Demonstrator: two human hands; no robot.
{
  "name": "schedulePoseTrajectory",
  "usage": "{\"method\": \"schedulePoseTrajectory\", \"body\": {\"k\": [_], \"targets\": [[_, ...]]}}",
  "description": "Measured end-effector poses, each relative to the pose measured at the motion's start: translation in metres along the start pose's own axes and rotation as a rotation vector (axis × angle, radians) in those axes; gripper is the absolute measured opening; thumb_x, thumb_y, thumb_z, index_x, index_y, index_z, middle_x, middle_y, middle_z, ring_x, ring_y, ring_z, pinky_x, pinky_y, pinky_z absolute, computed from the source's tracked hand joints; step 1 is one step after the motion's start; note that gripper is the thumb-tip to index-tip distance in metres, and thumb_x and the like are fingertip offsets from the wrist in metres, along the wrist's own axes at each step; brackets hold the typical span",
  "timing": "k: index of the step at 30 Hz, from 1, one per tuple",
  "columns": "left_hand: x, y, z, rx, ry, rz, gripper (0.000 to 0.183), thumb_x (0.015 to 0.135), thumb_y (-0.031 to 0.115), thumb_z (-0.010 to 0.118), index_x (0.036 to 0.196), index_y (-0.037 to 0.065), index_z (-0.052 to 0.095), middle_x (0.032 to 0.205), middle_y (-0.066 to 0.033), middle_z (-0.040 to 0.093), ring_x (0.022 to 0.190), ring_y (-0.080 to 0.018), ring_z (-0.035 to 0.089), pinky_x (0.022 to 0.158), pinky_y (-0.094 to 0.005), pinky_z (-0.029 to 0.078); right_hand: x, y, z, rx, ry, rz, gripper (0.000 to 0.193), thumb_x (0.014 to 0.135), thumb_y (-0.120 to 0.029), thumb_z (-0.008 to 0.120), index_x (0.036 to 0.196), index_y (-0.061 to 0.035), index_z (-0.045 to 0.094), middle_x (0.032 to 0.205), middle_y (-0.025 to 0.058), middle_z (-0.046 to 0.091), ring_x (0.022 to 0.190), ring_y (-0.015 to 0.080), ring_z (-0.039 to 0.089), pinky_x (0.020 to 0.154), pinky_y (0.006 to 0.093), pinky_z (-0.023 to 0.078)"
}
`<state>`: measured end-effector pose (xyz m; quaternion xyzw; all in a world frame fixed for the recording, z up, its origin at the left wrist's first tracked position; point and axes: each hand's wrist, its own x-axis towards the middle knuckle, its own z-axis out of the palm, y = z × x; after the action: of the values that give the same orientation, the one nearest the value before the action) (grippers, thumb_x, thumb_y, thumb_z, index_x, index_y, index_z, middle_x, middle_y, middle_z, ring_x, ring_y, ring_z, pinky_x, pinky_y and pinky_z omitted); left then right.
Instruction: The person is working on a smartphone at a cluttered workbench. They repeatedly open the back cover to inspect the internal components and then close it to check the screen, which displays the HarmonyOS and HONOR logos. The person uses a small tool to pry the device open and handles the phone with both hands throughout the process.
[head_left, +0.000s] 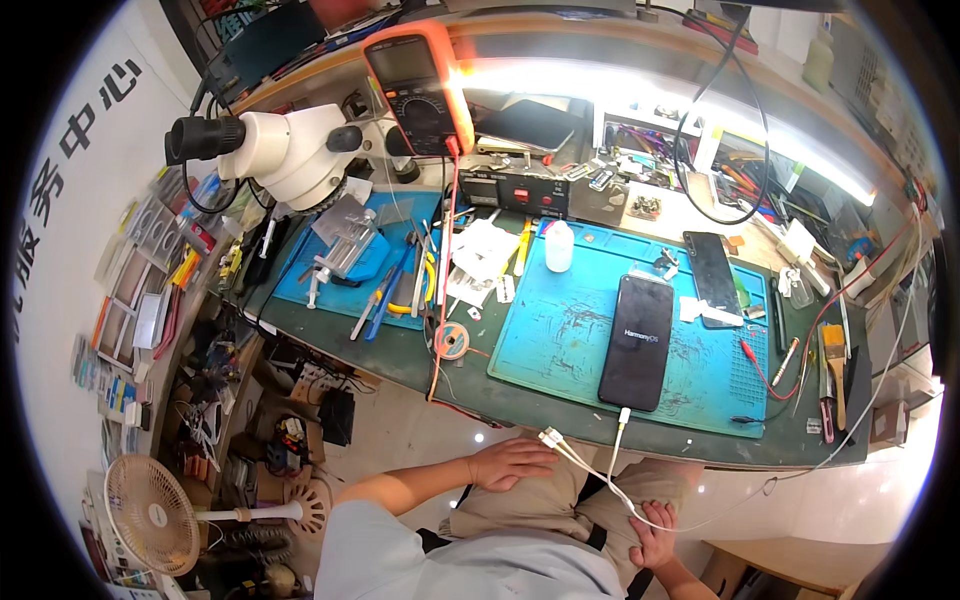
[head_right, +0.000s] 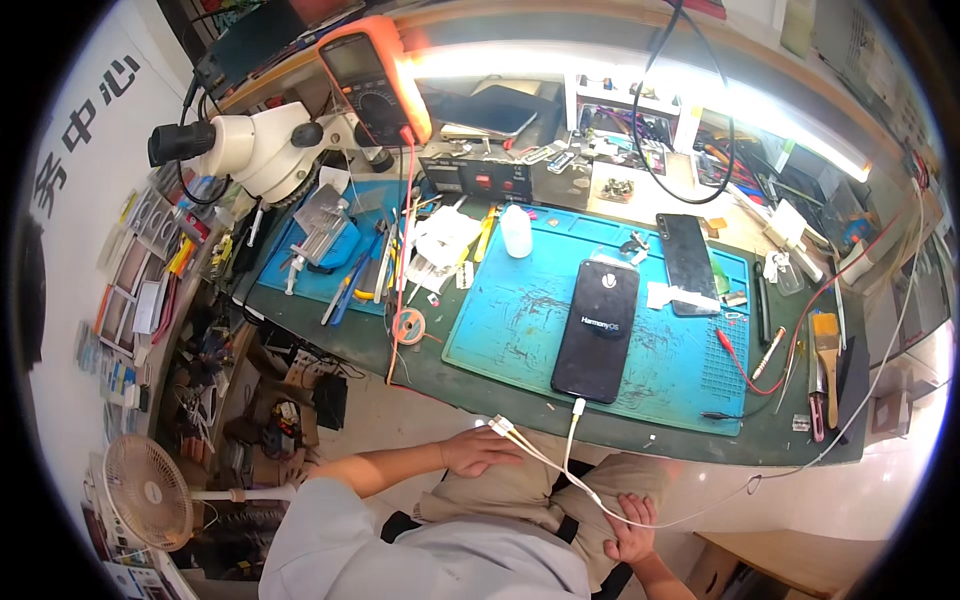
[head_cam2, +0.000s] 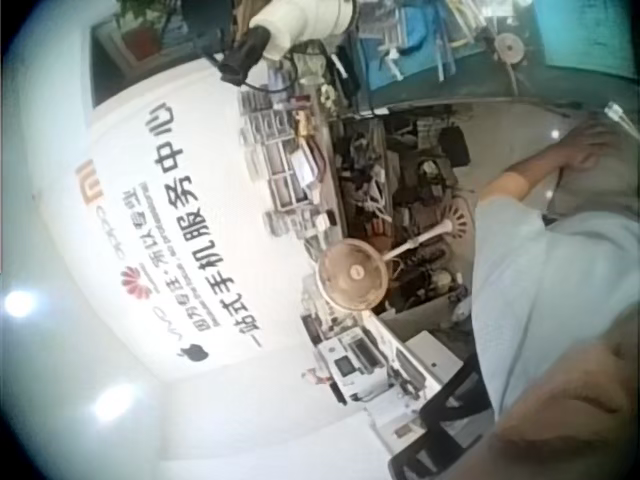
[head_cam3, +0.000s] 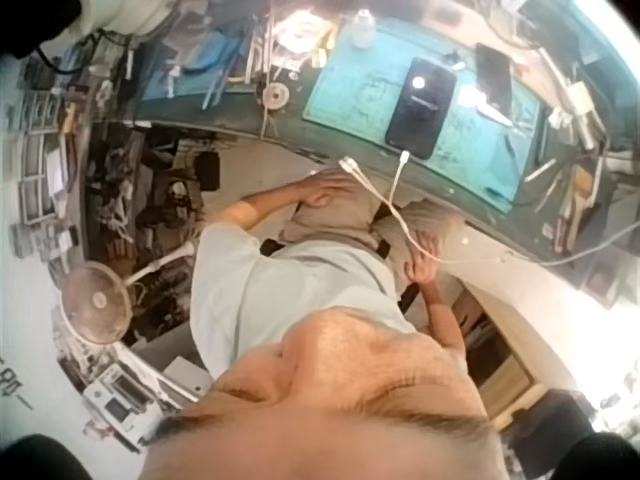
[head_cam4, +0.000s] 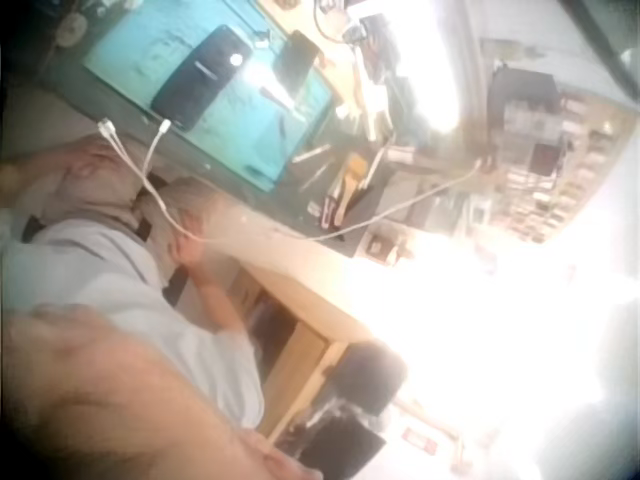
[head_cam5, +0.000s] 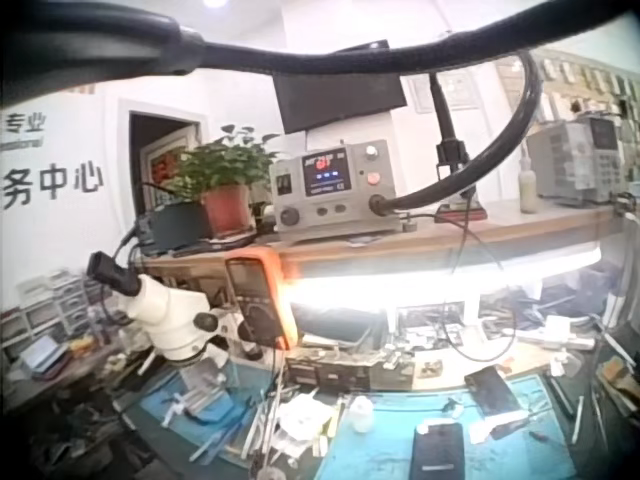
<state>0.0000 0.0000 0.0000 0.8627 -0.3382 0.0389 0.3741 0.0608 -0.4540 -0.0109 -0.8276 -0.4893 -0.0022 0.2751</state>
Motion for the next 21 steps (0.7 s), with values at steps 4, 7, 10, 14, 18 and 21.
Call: {"method": "schedulePoseTrajectory", "body": {"k": [4,7,10,14,18,21], "targets": [[-0.012,0.003,-0.003,0.059,0.090,0.020,0.061,0.078,0.004,0.050,0.138,0.010,0.057,0.146,-0.0131,0.051,0.133,-0.0348,0.048,0.113,-0.0493,0.037,0.000,-0.004,0.001,0.000,-0.002,0.026,0.056,0.090,-0.051,0.041,0.117,-0.0085,0.066,0.136,0.0228,0.055,0.128,0.0425,0.048,0.111,0.0621,0.027],[-0.025,-0.003,0.007,0.058,0.177,-0.064,0.059,0.080,0.006,0.047,0.138,0.008,0.056,0.147,-0.0139,0.051,0.134,-0.0356,0.047,0.113,-0.0488,0.038,0.005,-0.010,-0.001,-0.020,-0.012,0.039,0.055,0.089,-0.050,0.043,0.117,-0.0093,0.066,0.135,0.0215,0.056,0.127,0.0417,0.049,0.111,0.0610,0.028],[-0.027,-0.006,0.007,0.045,0.206,-0.099,0.059,0.081,0.007,0.046,0.140,0.006,0.055,0.148,-0.0143,0.050,0.135,-0.0359,0.046,0.113,-0.0481,0.037,0.006,-0.009,0.000,-0.054,-0.005,0.052,0.052,0.086,-0.049,0.047,0.115,-0.0104,0.067,0.132,0.0196,0.057,0.125,0.0404,0.051,0.111,0.0591,0.029],[-0.024,-0.003,0.005,0.088,0.153,-0.080,0.062,0.081,0.009,0.047,0.143,0.005,0.051,0.151,-0.0142,0.046,0.139,-0.0360,0.042,0.116,-0.0502,0.033,0.000,-0.014,-0.005,-0.063,-0.018,0.094,0.051,0.085,-0.046,0.048,0.115,-0.0101,0.067,0.133,0.0199,0.056,0.125,0.0411,0.051,0.110,0.0598,0.029],[-0.008,-0.010,-0.006,0.080,0.014,0.102,0.067,0.081,0.013,0.046,0.148,0.006,0.046,0.157,-0.0141,0.038,0.145,-0.0349,0.035,0.118,-0.0541,0.026,-0.009,-0.013,-0.002,-0.077,-0.018,0.136,0.051,0.084,-0.045,0.049,0.116,-0.0101,0.066,0.134,0.0200,0.056,0.125,0.0413,0.050,0.110,0.0601,0.029],[-0.004,-0.028,-0.012,0.092,-0.136,0.226,0.069,0.082,0.018,0.046,0.150,0.008,0.043,0.160,-0.0143,0.034,0.146,-0.0337,0.033,0.118,-0.0541,0.025,-0.004,-0.012,-0.001,-0.075,-0.021,0.121,0.051,0.084,-0.045,0.050,0.117,-0.0104,0.066,0.134,0.0200,0.056,0.125,0.0413,0.050,0.110,0.0603,0.029]]}}
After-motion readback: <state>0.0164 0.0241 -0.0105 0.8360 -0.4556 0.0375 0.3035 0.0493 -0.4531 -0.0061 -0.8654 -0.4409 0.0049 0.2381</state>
